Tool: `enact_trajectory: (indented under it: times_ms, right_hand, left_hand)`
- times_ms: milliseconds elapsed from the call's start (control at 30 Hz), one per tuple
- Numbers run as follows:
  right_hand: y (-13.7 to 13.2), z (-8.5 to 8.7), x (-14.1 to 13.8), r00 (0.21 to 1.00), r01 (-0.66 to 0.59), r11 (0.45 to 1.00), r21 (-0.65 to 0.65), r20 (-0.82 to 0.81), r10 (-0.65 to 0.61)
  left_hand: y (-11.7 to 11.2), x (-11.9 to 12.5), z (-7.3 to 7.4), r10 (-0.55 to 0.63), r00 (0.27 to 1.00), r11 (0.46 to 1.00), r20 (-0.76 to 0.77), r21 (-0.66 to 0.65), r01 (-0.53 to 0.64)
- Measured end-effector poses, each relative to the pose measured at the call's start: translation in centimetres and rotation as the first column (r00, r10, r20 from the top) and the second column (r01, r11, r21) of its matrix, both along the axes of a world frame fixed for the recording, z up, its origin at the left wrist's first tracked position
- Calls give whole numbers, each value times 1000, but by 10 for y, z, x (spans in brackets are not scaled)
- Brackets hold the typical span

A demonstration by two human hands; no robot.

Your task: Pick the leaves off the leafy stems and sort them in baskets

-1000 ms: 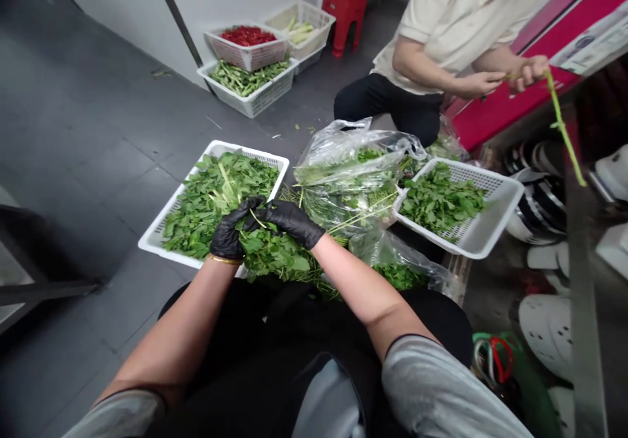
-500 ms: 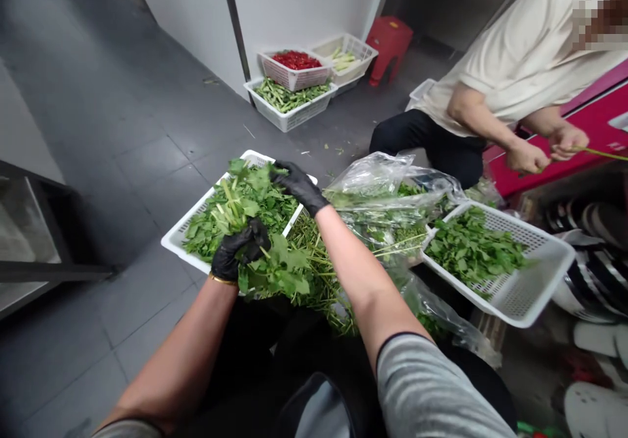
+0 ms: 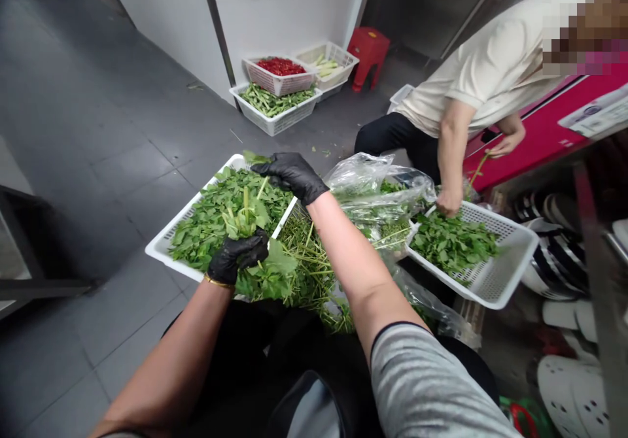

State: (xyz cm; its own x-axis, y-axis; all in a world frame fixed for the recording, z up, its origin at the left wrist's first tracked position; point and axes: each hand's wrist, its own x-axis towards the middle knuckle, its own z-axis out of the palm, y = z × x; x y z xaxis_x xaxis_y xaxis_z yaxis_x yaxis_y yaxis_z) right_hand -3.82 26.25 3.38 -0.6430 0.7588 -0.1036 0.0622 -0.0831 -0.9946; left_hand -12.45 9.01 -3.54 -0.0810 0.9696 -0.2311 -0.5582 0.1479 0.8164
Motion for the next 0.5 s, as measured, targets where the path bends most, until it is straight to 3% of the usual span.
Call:
enact_trajectory:
  times_ms: [100,167,267,367,500]
  right_hand:
    - [37,-3,13,971,216,974,-65,-90,-221]
    - [59,-12,15,932,343,939,-20,-116,-343]
    - [76,-33,2,952,295,936,190,27,-305]
    - [64,-50,-4,950,213,929,302,158,-269]
    - [15,-54,36,976,202,973,114,64,-210]
  left_hand:
    - [-3,-4,-5,-98,995,995,3,-17,98]
    - [-4,-7,-7,-106,992,994,62,-25,108]
    - [-3,-8,-4,-80,985,997,151,-3,82]
    - [4,-3,1,-1,988,1000,152,2,1]
    - [16,7,-4,103,994,994,48,-53,-100]
